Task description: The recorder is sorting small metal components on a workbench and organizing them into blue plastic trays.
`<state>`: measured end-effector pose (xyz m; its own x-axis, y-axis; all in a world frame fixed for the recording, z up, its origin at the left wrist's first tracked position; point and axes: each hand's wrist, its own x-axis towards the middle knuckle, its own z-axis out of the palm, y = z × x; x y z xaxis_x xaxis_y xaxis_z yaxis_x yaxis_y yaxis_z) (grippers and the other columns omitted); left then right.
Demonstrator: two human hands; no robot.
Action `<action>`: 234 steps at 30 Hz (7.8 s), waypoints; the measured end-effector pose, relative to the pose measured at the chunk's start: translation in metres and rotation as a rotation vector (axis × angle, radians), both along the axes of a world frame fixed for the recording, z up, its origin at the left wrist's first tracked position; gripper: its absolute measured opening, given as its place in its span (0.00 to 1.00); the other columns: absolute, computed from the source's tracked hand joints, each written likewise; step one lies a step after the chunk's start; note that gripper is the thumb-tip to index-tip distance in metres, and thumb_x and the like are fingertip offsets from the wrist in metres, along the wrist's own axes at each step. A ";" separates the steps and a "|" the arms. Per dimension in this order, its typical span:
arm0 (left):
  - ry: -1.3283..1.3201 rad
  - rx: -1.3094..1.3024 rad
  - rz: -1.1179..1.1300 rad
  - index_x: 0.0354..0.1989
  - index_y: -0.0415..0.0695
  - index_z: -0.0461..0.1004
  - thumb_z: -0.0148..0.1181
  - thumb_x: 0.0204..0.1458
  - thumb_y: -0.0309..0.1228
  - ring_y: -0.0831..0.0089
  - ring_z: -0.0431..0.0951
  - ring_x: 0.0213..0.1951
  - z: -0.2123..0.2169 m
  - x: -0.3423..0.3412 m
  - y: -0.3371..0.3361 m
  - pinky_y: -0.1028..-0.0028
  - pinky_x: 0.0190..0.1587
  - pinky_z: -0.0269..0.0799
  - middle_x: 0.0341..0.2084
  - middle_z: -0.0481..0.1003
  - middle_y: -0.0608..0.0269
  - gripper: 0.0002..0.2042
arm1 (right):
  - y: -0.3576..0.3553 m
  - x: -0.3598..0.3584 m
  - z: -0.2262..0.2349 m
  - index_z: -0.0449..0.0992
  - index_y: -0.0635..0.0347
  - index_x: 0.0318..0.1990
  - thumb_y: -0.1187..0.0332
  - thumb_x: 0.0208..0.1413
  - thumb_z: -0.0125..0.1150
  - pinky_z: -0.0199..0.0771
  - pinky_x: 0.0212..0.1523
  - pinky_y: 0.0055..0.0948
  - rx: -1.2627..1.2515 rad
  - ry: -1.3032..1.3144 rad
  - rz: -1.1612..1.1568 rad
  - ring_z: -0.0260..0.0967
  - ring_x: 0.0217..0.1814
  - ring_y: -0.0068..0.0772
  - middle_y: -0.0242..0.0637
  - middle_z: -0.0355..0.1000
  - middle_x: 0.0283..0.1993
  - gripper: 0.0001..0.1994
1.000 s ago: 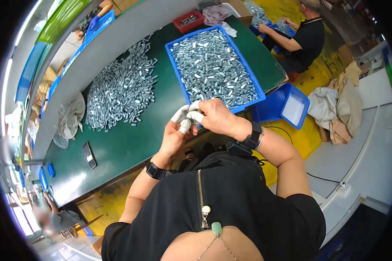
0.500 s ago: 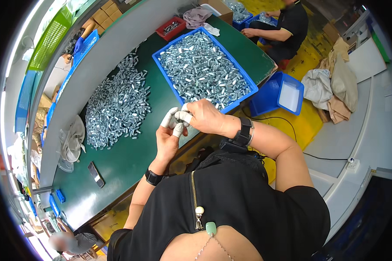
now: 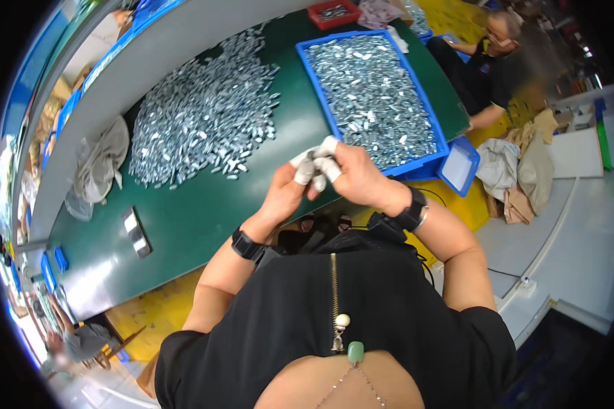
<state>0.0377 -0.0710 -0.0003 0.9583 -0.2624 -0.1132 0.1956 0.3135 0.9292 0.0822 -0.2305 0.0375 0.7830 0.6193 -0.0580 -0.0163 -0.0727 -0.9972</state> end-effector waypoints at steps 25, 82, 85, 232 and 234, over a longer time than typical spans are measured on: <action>0.437 0.065 0.423 0.51 0.41 0.59 0.46 0.52 0.20 0.77 0.70 0.32 -0.048 -0.032 0.033 0.80 0.34 0.67 0.34 0.70 0.61 0.17 | 0.021 0.074 -0.097 0.74 0.64 0.31 0.68 0.48 0.54 0.69 0.36 0.39 -0.518 -0.504 -0.004 0.70 0.36 0.48 0.50 0.71 0.34 0.09; -0.048 0.003 0.411 0.58 0.41 0.58 0.47 0.57 0.30 0.80 0.71 0.36 0.008 -0.097 0.071 0.79 0.38 0.69 0.37 0.70 0.65 0.20 | 0.096 -0.041 0.005 0.68 0.63 0.35 0.69 0.56 0.53 0.61 0.22 0.17 -0.130 -0.020 0.232 0.61 0.23 0.14 0.28 0.67 0.24 0.06; 0.003 0.074 0.245 0.58 0.40 0.56 0.45 0.58 0.32 0.80 0.71 0.35 0.000 -0.100 0.105 0.79 0.37 0.68 0.36 0.70 0.65 0.20 | 0.119 -0.048 0.004 0.67 0.62 0.33 0.69 0.56 0.53 0.61 0.22 0.17 -0.237 -0.271 0.244 0.61 0.22 0.14 0.28 0.67 0.23 0.06; 0.235 -0.479 0.335 0.50 0.35 0.61 0.39 0.60 0.41 0.78 0.68 0.26 -0.031 -0.053 0.082 0.79 0.32 0.67 0.30 0.71 0.58 0.20 | 0.113 -0.002 -0.018 0.72 0.63 0.39 0.77 0.50 0.56 0.68 0.33 0.20 -0.078 -0.080 0.121 0.67 0.30 0.20 0.34 0.70 0.29 0.08; 0.161 -0.542 0.265 0.49 0.35 0.62 0.38 0.60 0.42 0.77 0.68 0.26 -0.023 -0.050 0.073 0.78 0.32 0.67 0.30 0.71 0.58 0.20 | 0.095 -0.002 -0.009 0.72 0.64 0.38 0.78 0.49 0.56 0.68 0.33 0.21 -0.180 -0.344 0.113 0.68 0.31 0.22 0.37 0.71 0.30 0.08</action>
